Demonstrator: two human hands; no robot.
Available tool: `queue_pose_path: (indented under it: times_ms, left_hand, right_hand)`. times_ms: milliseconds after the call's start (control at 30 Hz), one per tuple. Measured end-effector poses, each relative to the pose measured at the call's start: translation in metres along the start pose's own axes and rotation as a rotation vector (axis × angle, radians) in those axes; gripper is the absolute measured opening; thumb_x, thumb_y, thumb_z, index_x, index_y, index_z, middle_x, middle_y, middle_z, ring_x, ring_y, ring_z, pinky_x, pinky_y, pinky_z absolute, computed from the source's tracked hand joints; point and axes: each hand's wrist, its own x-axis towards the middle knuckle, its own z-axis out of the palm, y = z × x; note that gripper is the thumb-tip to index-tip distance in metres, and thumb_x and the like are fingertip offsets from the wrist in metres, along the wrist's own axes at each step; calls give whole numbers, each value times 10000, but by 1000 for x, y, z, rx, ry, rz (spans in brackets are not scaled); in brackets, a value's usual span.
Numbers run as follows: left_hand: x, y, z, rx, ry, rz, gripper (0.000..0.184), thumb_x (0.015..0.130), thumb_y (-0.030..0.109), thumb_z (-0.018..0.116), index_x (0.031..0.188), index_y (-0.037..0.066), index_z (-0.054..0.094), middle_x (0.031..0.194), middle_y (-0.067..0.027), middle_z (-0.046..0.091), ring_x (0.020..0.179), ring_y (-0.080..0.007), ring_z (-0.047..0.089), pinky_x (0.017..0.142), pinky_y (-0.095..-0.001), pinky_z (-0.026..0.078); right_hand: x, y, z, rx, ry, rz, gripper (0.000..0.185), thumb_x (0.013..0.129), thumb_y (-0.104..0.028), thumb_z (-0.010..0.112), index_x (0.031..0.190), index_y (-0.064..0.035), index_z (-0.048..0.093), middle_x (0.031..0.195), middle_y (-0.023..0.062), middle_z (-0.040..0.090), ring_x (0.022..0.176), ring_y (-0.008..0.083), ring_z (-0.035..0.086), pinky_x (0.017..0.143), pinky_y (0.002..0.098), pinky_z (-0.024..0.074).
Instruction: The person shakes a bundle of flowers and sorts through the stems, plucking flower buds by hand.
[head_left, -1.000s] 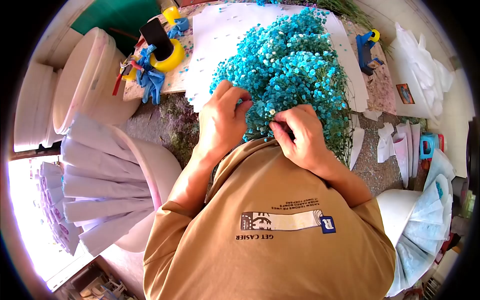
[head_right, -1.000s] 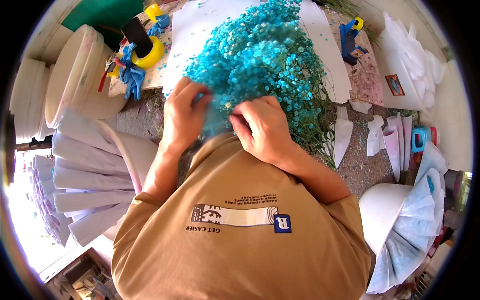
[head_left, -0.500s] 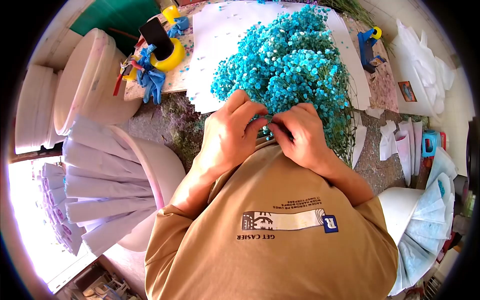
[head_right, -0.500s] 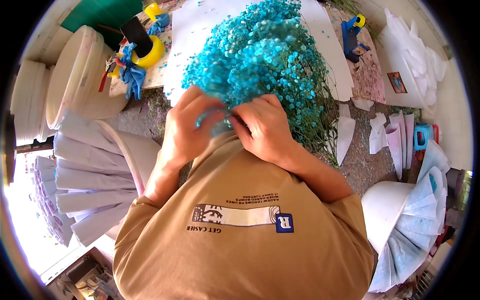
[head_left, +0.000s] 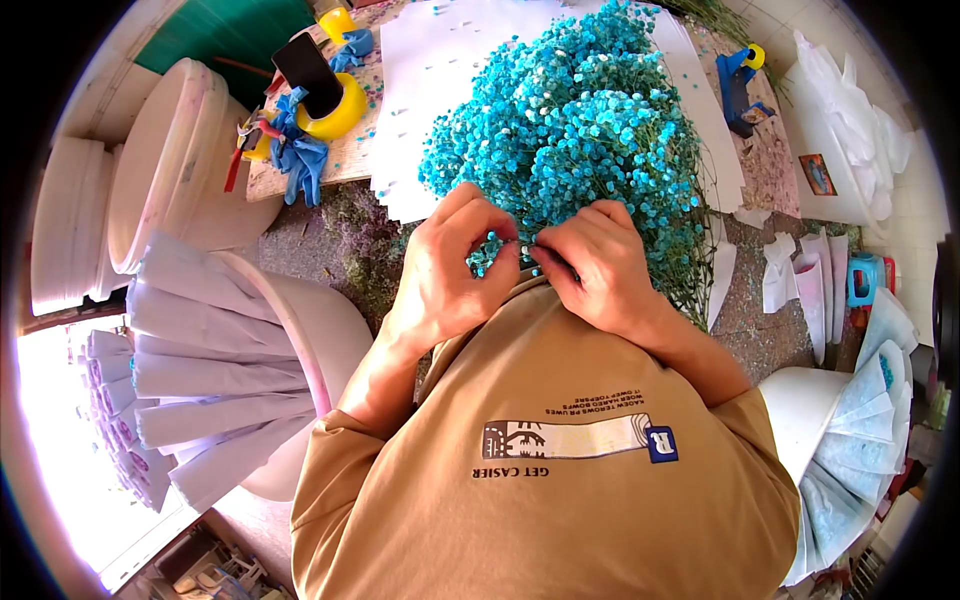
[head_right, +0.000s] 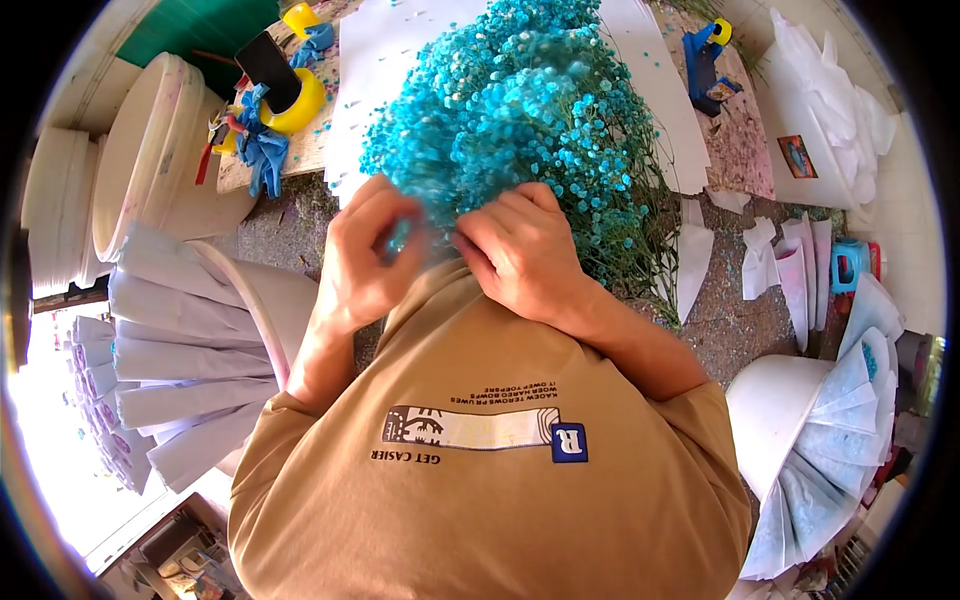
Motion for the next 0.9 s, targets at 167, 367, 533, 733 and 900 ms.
queue_pose_path:
  times_ms: [167, 367, 533, 733, 900]
  left_hand:
    - [-5, -23, -2, -653, 189, -226, 63, 904, 58, 531, 881, 26, 580, 733, 15, 496, 591, -49, 415, 515, -208, 315]
    - [46, -29, -23, -568, 194, -440, 334, 993, 310, 531, 893, 10, 637, 664, 34, 474, 587, -42, 371, 502, -223, 273]
    - [59, -52, -12, -171, 64, -291, 267, 879, 242, 703, 933, -19, 698, 718, 7, 607, 667, -67, 517, 594, -267, 440]
    - [47, -56, -10, -298, 151, -299, 202, 852, 161, 723, 937, -21, 701, 740, 2, 637, 666, -56, 536, 609, -235, 449]
    - [42, -62, -17, -989, 238, -358, 110, 905, 65, 599, 985, -8, 623, 760, -18, 590, 564, -47, 424, 481, -203, 317]
  right_hand:
    - [-2, 3, 3, -32, -28, -30, 132, 770, -103, 753, 846, -88, 646, 732, 41, 582, 712, 234, 571, 765, 376, 413]
    - [2, -3, 3, -61, -53, -22, 210, 767, -176, 784, 887, -88, 637, 845, 40, 598, 774, 225, 576, 771, 376, 411]
    - [4, -4, -4, -86, -90, 1, 327, 769, -215, 796, 1014, -62, 643, 905, 72, 613, 801, 234, 584, 771, 377, 431]
    - [25, -13, -5, 22, -45, 100, 605, 779, -223, 810, 1282, 6, 562, 1060, 165, 640, 853, 325, 645, 739, 386, 533]
    - [33, -16, 4, -31, -267, 155, 638, 800, -247, 790, 1331, -15, 524, 1069, 153, 634, 850, 310, 662, 728, 370, 560]
